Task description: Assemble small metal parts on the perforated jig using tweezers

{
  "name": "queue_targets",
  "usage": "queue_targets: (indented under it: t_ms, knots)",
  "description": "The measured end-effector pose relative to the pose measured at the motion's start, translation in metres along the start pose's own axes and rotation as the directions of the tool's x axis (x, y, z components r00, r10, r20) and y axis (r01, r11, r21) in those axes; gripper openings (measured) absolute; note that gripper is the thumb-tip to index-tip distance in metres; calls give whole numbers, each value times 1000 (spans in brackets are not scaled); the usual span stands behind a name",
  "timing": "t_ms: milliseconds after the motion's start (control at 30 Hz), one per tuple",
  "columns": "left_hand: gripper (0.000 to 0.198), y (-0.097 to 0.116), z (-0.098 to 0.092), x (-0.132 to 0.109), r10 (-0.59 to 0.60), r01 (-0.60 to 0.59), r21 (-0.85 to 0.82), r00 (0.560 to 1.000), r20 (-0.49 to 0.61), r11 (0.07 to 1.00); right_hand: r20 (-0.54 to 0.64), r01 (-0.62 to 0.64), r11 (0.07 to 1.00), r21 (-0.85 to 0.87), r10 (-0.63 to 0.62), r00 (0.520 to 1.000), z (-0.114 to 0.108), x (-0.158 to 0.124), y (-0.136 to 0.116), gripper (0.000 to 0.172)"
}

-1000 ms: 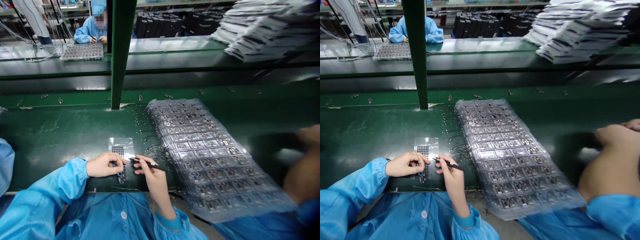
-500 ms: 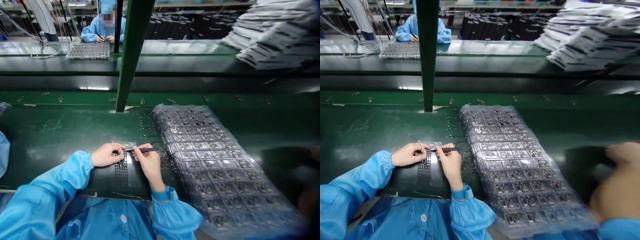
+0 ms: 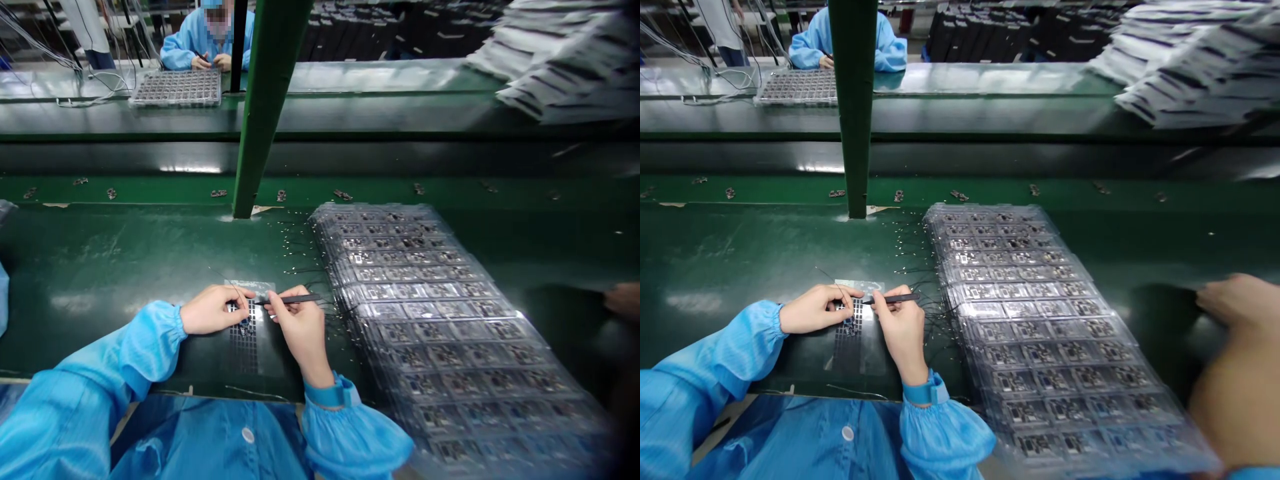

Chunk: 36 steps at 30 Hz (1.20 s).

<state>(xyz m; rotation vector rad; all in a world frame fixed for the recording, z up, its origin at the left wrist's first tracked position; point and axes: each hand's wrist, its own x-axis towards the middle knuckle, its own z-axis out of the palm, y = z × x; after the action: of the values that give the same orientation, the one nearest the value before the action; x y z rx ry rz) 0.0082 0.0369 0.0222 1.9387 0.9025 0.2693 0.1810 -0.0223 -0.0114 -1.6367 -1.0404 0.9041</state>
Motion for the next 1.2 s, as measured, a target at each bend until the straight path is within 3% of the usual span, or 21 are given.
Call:
queue_targets:
  t_ms: [367,533,700,800,900,1200]
  knots:
    - [10,1,-1,-1,-21,20,1,1000,17,1000,-11,-12,1000,22,12,1000,1,2,3,31]
    - [10,2,-2,0,-34,34,-10,999,13,999,-4,-71,967,247,74,997,0,6,2,36]
    - [8,1,-4,1,-72,74,-140,997,20,987,-50,-13,928,373,35,998,-5,-4,-2,34]
    - [12,0,-1,-1,-184,215,-312,975,126,925,-75,15,929,369,14,997,-8,-21,2,28]
    - [15,0,3,-3,-274,352,-370,929,247,860,-65,-9,930,367,36,997,-10,-38,7,25]
    - [14,2,6,-5,-290,377,-318,912,290,870,-53,-36,952,304,54,997,-4,-48,8,24]
